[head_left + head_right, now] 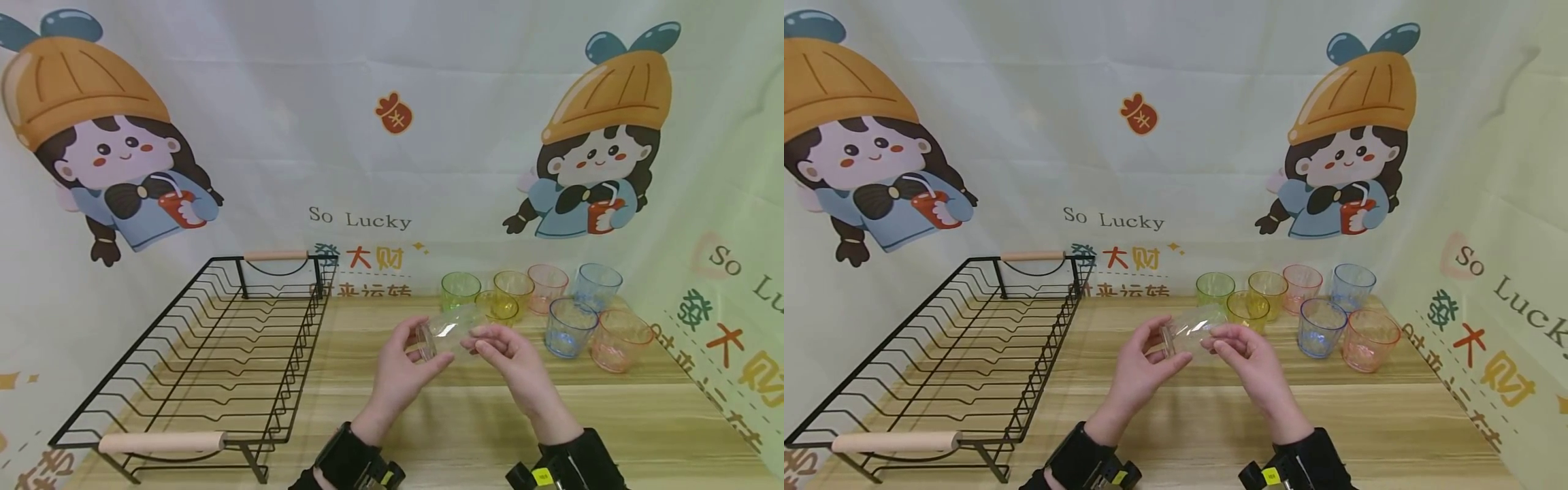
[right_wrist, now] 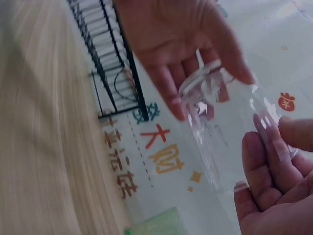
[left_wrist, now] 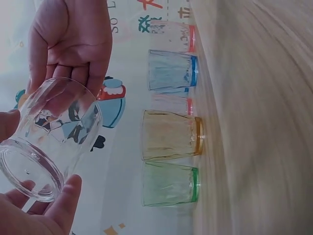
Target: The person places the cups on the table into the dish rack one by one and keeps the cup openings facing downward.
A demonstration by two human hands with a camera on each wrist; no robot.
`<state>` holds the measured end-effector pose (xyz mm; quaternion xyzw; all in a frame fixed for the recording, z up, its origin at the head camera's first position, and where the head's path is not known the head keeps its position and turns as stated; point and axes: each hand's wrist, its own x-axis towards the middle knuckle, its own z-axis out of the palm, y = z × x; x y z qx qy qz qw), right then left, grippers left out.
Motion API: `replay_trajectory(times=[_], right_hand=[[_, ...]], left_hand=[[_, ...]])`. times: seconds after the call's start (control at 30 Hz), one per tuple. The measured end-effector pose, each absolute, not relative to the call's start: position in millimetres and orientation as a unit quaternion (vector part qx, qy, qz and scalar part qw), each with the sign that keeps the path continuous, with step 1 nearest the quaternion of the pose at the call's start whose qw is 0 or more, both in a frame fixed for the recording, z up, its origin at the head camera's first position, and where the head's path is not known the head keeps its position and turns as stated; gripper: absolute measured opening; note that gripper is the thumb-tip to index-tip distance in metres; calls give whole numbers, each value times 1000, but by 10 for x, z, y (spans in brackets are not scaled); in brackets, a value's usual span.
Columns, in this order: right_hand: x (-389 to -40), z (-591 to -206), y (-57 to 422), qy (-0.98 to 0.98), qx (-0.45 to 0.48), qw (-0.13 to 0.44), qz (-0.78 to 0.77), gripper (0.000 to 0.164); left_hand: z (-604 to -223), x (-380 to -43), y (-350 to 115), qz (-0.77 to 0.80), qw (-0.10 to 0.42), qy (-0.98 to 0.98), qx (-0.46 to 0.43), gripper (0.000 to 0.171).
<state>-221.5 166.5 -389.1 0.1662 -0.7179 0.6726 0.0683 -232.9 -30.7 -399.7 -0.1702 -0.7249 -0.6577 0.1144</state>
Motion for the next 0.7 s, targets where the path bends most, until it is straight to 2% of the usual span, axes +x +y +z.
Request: replay_trajectory(times=[0.37, 0.7], right_hand=[[-2169, -3815, 1703, -775, 218, 150, 574, 30], [-2150, -3826, 1781, -772, 243, 160, 565, 30]], left_hand=[[-3815, -2286, -336, -620, 136, -752, -177, 67], [-3645, -2195, -397, -584, 148, -779, -173, 66]])
